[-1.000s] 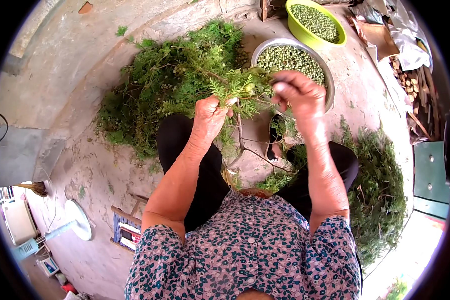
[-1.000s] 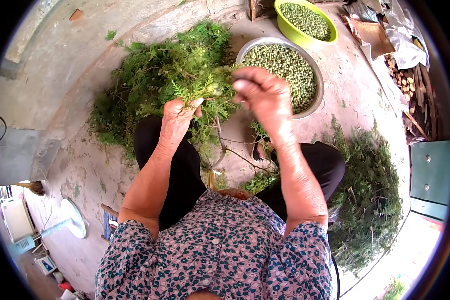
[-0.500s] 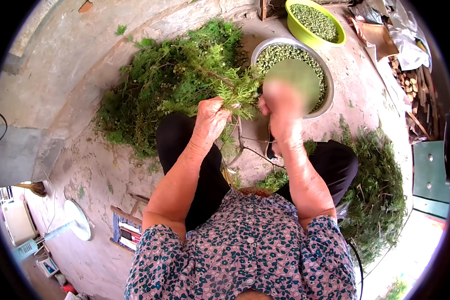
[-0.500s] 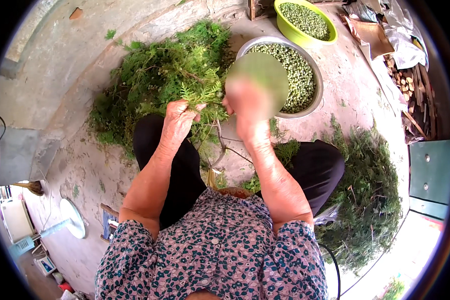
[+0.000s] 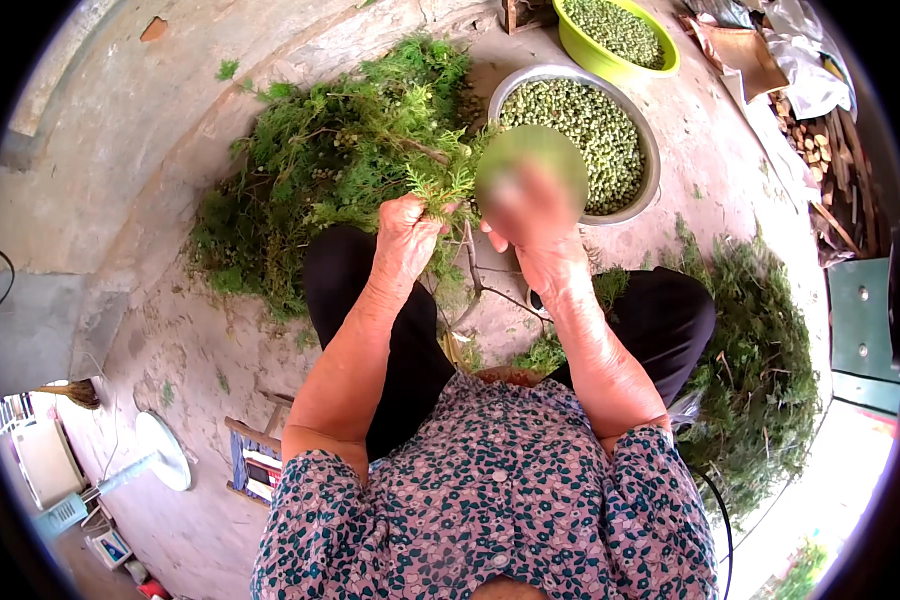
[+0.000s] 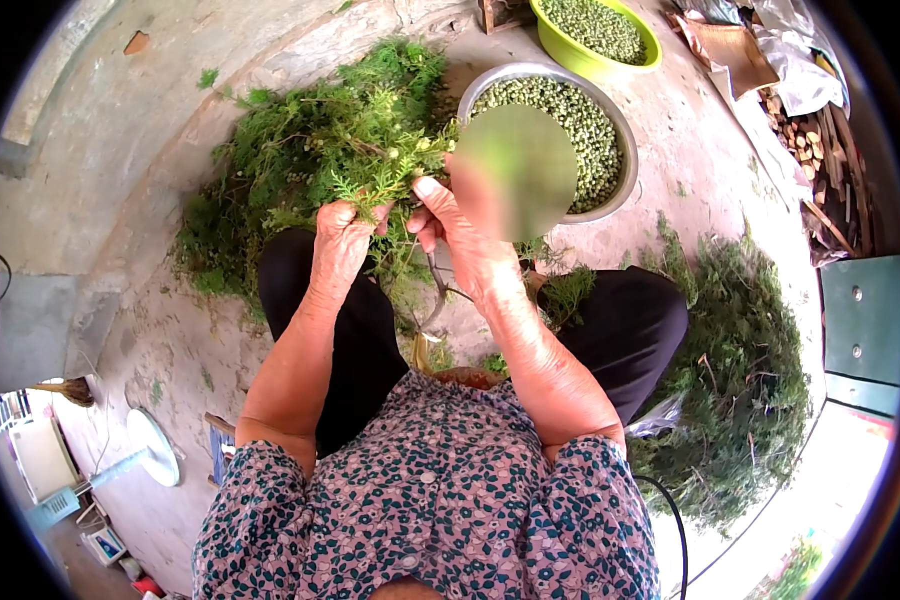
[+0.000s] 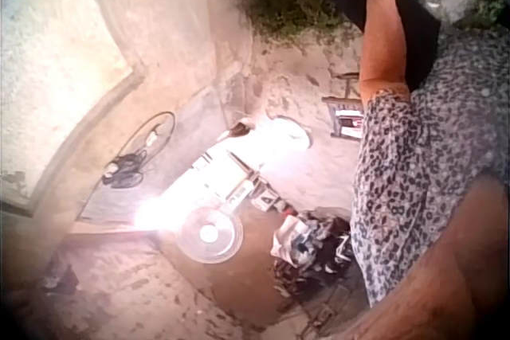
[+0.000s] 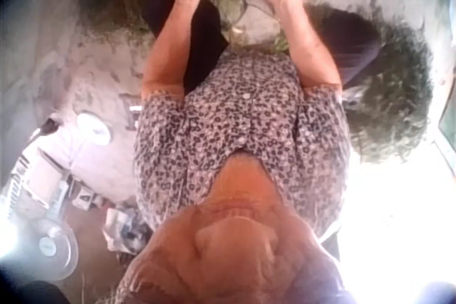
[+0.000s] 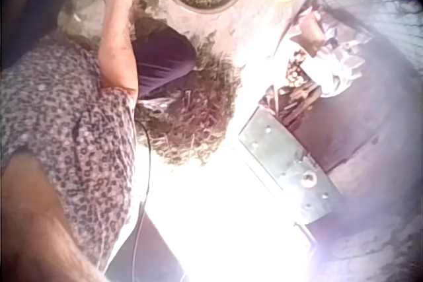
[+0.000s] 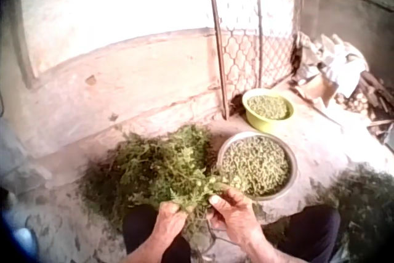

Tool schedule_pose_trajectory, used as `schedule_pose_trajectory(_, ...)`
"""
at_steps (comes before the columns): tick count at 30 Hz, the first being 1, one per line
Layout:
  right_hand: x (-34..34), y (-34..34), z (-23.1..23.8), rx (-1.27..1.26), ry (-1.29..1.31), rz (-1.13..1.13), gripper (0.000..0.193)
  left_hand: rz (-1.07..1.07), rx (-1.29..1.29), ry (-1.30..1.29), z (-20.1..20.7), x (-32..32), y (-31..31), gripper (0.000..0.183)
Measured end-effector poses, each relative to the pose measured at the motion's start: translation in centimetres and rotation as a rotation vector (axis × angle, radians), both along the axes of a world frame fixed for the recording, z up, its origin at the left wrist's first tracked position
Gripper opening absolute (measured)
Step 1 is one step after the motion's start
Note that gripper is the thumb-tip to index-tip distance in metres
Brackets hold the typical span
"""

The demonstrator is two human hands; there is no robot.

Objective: The person picks small green pods from branches by hand and drops them into a metal bowl.

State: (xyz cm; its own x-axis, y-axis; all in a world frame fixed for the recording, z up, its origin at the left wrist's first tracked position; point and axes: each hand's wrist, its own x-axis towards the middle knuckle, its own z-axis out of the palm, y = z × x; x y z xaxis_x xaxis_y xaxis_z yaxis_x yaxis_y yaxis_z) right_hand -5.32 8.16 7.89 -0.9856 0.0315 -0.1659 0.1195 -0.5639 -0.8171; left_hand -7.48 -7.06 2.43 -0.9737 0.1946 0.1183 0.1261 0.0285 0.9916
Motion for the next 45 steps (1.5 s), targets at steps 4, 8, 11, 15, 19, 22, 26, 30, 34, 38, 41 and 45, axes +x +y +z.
schedule_pose_trajectory(4,-0.3,0.0,-0.5,0.036,-0.012,0.020,0.042,-0.011,0.010,0.097,-0.5,-0.1,0.1,0.022)
schedule_pose_trajectory(8,-0.1,0.0,-0.3,0.045,-0.036,0.006,0.030,0.071,-0.288,0.256,-0.2,-0.1,0.2,0.033)
schedule_pose_trajectory(11,0.6,0.2,-0.7,0.206,-0.033,-0.151,0.019,0.211,-0.347,0.427,-1.3,-0.5,0.6,0.043)
schedule_pose_trajectory(15,0.6,4.0,-2.5,0.503,0.198,-0.418,0.011,0.320,-0.581,0.479,-0.3,-0.3,0.7,0.048)
schedule_pose_trajectory(19,-0.1,7.0,-0.9,-0.052,0.034,-0.257,0.006,0.372,-0.710,0.671,-0.9,-0.4,0.8,0.050)
schedule_pose_trajectory(22,0.5,5.8,-0.4,-0.359,-0.091,-0.169,0.015,0.359,-0.831,0.785,-1.0,-0.1,1.2,0.048)
schedule_pose_trajectory(26,1.4,3.7,0.4,0.122,-0.061,0.119,0.022,0.281,-0.910,0.831,-0.6,0.4,1.7,0.045)
schedule_pose_trajectory(30,0.6,0.3,-1.5,1.018,0.357,-0.116,0.023,0.261,-0.917,0.842,-0.5,0.5,1.7,0.043)
schedule_pose_trajectory(34,0.3,0.1,-2.9,1.076,0.382,-0.130,0.019,0.270,-0.906,0.840,-0.7,0.5,2.1,0.045)
schedule_pose_trajectory(38,1.0,1.3,-1.0,0.475,-0.087,-0.094,0.011,0.273,-0.877,0.801,-0.8,0.7,1.7,0.047)
schedule_pose_trajectory(41,0.0,4.8,-1.7,-0.164,-0.030,-0.055,0.011,0.268,-0.808,0.885,-1.1,0.6,1.8,0.053)
schedule_pose_trajectory(45,-0.9,4.9,-0.2,-0.271,-0.014,-0.004,0.010,0.231,-0.779,0.915,-1.0,0.6,1.8,0.054)
